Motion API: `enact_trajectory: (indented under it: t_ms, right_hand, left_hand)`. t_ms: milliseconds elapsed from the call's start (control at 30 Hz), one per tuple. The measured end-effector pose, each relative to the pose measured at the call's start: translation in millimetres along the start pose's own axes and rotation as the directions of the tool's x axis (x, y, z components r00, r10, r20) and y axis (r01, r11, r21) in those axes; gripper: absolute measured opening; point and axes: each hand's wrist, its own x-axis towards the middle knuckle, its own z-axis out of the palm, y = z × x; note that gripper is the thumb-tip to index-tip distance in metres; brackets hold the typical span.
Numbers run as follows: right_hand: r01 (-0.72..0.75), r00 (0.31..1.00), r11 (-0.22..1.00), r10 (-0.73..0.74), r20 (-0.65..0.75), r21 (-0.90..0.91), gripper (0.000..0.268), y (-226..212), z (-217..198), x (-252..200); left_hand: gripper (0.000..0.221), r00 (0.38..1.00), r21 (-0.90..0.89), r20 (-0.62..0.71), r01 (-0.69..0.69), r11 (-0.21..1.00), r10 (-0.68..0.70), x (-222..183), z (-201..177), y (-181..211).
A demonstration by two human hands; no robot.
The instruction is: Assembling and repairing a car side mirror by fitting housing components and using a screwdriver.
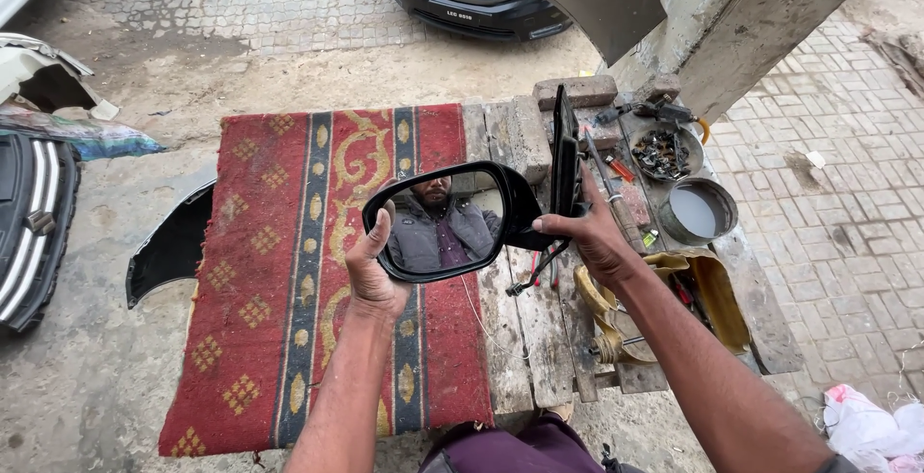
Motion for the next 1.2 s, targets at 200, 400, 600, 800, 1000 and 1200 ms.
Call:
enact_trajectory:
  t_ms: [200,400,600,800,1000,1200]
  right_hand:
    - [-0.001,1.000,1.000,0.001,-0.002,0.001,0.110,2.2,-4.8,2.9]
    - [-0.004,1.000,1.000,0.004,-0.006,0.030,0.112,4.1,-13.2,6.3]
    - [0.024,0.999,0.999,-0.025,0.041,0.033,0.111,-2.2,-10.6,4.9]
    - [0.040,0.996,0.999,-0.042,0.079,0.028,0.110,13.0,-20.6,14.6]
    - [0.039,0.995,0.999,-0.041,0.092,0.027,0.114,1.3,-14.6,11.1]
    - [0.034,0.997,0.999,-0.033,0.063,-0.028,0.110,15.1,-21.0,15.2]
  left_hand:
    - [0.028,1.000,0.020,-0.002,-0.005,1.000,0.005,-13.8,17.3,4.7]
    - [0.030,0.999,-0.008,0.032,-0.001,1.000,0.001,-31.8,48.1,14.7]
    - [0.053,0.991,0.040,0.133,-0.003,0.999,-0.003,-6.4,4.4,0.5]
    - [0.059,0.985,0.036,0.173,-0.013,0.999,0.006,-7.0,11.2,4.8]
    - [0.059,0.981,0.023,0.194,-0.009,1.000,0.005,-6.5,15.3,6.7]
    - [0.056,0.984,-0.009,0.179,0.013,1.000,-0.012,-0.3,7.3,6.8]
